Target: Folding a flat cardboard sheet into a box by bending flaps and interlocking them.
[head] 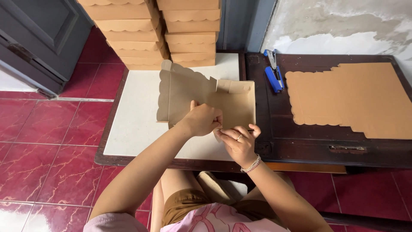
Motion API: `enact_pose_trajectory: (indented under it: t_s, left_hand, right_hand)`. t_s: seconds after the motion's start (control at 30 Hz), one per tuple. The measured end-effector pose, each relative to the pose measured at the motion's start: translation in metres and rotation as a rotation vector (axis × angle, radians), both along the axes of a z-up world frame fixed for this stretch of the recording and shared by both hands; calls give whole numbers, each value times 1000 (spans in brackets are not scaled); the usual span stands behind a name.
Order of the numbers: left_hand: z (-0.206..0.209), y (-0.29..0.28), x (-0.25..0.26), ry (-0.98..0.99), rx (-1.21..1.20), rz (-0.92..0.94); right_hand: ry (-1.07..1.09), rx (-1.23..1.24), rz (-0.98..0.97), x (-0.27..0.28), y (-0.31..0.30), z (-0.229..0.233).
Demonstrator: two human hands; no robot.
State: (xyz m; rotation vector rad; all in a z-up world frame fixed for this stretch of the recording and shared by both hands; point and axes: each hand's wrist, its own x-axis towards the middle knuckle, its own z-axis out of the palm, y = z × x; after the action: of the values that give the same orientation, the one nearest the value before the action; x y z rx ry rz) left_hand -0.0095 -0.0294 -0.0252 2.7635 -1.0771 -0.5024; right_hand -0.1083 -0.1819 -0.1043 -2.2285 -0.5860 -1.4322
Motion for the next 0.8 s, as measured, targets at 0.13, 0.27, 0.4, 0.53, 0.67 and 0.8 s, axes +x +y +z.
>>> enact_pose_trajectory:
  t_s: [0.13,0.27,0.4,0.53,0.67,0.8]
  left_hand:
    - [3,2,2,16,-8,3]
    - [4,7,-1,30,-36,17]
    - [3,7,4,41,-46,2]
    - [2,10,5,69,-63,14]
    - [4,8,4,44,-64,8]
    - [4,7,2,40,-72,12]
  right_hand:
    - [3,2,7,1,-1,2]
    - [-1,4,12,1,-2,-5]
    - [-10,4,15,1,-2,2]
    - [-11,6,3,3,-1,-3]
    - [-12,2,-17,3,-4,-7]
    - [-19,-2,0,1,-1,4]
